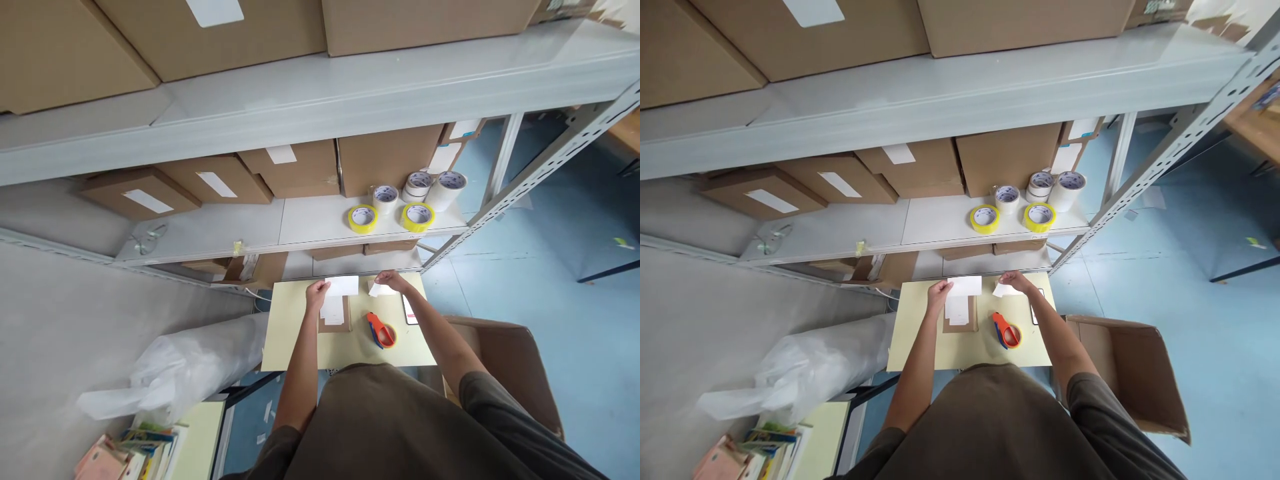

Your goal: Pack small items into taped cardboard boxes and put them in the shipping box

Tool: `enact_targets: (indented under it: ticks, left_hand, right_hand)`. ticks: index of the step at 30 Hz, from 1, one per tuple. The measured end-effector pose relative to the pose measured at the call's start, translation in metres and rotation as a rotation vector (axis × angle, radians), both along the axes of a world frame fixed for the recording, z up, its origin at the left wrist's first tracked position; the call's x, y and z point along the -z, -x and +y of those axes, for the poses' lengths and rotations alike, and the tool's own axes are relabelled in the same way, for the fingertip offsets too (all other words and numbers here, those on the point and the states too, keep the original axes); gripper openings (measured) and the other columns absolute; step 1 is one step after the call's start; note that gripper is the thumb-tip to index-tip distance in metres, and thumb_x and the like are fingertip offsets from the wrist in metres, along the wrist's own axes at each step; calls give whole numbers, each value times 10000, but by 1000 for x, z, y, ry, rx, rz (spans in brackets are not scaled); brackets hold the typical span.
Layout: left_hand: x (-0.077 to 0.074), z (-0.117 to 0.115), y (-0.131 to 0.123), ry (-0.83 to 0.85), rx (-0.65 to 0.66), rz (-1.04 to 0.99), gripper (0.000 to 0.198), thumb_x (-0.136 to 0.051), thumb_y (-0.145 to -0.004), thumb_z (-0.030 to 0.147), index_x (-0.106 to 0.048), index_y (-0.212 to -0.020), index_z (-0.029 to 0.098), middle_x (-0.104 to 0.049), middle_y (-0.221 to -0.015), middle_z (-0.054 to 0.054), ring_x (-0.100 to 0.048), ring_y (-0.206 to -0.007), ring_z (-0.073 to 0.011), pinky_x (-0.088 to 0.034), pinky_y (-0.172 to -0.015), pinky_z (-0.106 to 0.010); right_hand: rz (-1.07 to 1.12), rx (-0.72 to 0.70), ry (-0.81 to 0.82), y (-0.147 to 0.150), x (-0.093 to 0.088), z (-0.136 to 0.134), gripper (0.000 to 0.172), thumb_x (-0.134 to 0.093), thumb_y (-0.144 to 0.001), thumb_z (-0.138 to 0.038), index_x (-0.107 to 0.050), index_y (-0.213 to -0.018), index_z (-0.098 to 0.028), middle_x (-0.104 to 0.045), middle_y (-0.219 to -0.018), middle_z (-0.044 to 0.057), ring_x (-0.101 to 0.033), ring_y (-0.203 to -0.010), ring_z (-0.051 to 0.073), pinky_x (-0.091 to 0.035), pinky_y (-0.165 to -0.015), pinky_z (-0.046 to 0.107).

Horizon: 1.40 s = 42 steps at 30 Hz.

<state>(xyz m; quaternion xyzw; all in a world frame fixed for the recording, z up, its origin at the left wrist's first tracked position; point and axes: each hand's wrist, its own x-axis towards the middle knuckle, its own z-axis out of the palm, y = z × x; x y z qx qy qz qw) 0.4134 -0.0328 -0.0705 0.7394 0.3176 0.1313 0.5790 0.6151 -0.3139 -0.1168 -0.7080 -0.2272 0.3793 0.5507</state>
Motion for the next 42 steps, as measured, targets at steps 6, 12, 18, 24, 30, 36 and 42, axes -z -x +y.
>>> enact_targets:
  ticks: [6, 12, 18, 24, 30, 36, 42]
  left_hand:
    - [6, -2, 2, 87, -59, -11, 361, -787, -692, 535, -679, -686, 190, -657, -680, 8, -575, -661, -153, -428, -638, -258]
    - [7, -35, 11, 179, -8, -5, 304, -781, -686, 442, -776, -840, 180, -769, -819, -55, -682, -773, -212, -510, -720, -306]
    - [-13, -33, 38, 304, 113, -242, 227, -804, -680, 383, -766, -790, 188, -777, -1164, -141, -709, -1109, -289, -549, -929, -388]
    - [-27, 1, 63, 370, 108, -313, 373, -832, -727, 450, -779, -990, 191, -685, -1375, -163, -670, -1230, -287, -546, -992, -395]
    - [-33, 4, 89, 558, 155, -131, 620, -812, -735, 699, -769, -1001, 141, -774, -996, -139, -727, -861, -224, -583, -734, -327]
    - [-53, 6, 96, 492, 141, -178, 551, -882, -679, 635, -776, -912, 147, -788, -908, -99, -702, -783, -197, -568, -765, -332]
    - [-82, 15, 95, 385, 168, -205, 549, -848, -727, 638, -804, -974, 150, -804, -1009, -130, -720, -884, -245, -569, -815, -360]
  right_hand:
    - [-200, 205, 170, -1, 8, -20, 298, -737, -772, -421, -793, -992, -229, -804, -1138, 126, -716, -1119, 313, -551, -1020, 464]
    - [-305, 541, 235, 55, -29, -14, 442, -668, -853, -453, -747, -1230, -235, -751, -1287, 135, -684, -1188, 327, -540, -1057, 483]
    - [256, 480, 21, 145, -76, 39, 496, -712, -864, -672, -753, -1070, -223, -767, -1050, 127, -731, -904, 271, -629, -722, 394]
    - [387, 468, -138, 192, -89, 79, 454, -980, -566, -472, -675, -768, -203, -707, -757, 28, -653, -696, 182, -560, -675, 320]
    - [300, 640, -246, 225, -103, 109, 527, -979, -553, -549, -596, -726, -231, -656, -703, -24, -627, -686, 167, -555, -713, 328]
    - [230, 523, -195, 235, -134, 98, 433, -883, -701, -596, -706, -843, -227, -766, -899, 40, -718, -846, 211, -565, -781, 333]
    - [143, 355, -216, 233, -157, 70, 367, -746, -862, -592, -761, -915, -229, -816, -1039, 74, -745, -905, 214, -554, -818, 329]
